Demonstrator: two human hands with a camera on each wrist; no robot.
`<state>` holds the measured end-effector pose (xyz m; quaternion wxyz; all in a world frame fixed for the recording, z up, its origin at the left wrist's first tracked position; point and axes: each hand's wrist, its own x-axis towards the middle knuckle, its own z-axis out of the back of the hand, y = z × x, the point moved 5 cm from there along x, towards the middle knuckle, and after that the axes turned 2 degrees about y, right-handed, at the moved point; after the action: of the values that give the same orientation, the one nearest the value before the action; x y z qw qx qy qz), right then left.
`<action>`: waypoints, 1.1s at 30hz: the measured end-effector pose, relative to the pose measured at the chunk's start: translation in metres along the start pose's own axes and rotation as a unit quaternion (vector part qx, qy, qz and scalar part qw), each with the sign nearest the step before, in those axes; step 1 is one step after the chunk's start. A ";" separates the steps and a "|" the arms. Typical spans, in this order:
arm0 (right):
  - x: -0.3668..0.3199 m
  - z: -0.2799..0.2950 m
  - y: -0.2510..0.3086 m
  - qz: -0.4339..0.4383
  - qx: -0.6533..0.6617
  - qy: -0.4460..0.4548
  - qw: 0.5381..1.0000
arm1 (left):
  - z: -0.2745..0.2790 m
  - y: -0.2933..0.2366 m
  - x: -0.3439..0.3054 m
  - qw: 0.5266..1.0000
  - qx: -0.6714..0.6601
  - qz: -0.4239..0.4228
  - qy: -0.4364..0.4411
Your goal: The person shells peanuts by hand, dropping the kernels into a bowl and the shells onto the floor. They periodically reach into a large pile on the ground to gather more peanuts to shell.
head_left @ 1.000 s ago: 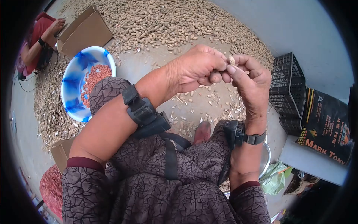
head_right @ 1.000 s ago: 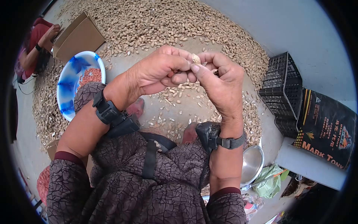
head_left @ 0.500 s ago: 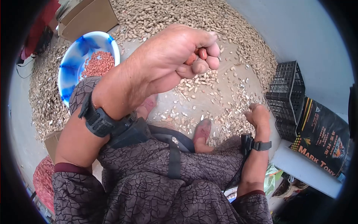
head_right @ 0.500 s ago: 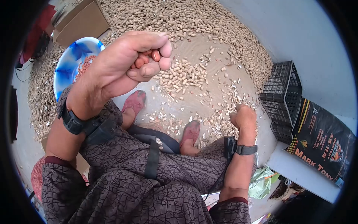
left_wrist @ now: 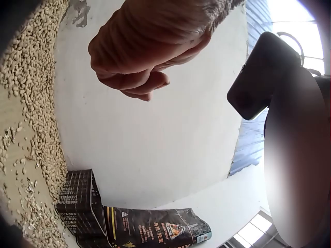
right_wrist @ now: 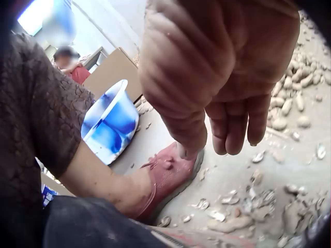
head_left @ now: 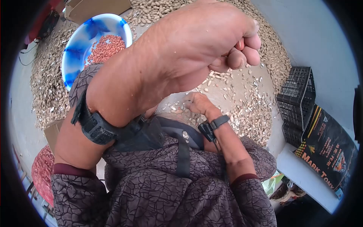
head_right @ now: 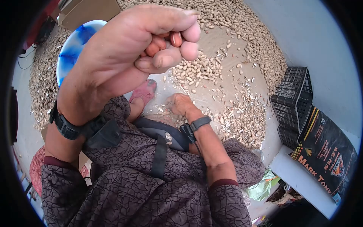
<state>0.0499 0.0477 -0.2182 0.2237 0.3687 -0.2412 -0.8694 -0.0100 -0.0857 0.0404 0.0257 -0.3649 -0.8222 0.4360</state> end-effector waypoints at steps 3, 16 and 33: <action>0.016 -0.032 0.006 0.010 0.042 0.069 0.997 | 0.009 0.000 -0.004 0.999 0.010 0.003 -0.033; 0.038 -0.072 0.020 0.118 -0.052 0.171 0.977 | 0.018 -0.012 0.024 0.993 0.067 -0.013 -0.100; -0.095 0.013 -0.223 -0.326 -0.272 0.011 0.906 | -0.014 -0.023 0.015 0.979 0.148 -0.053 -0.133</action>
<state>0.0526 0.2797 -0.2901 0.0221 0.3614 0.1403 -0.9216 -0.0292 -0.0749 0.0613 -0.0073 -0.2519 -0.7628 0.5955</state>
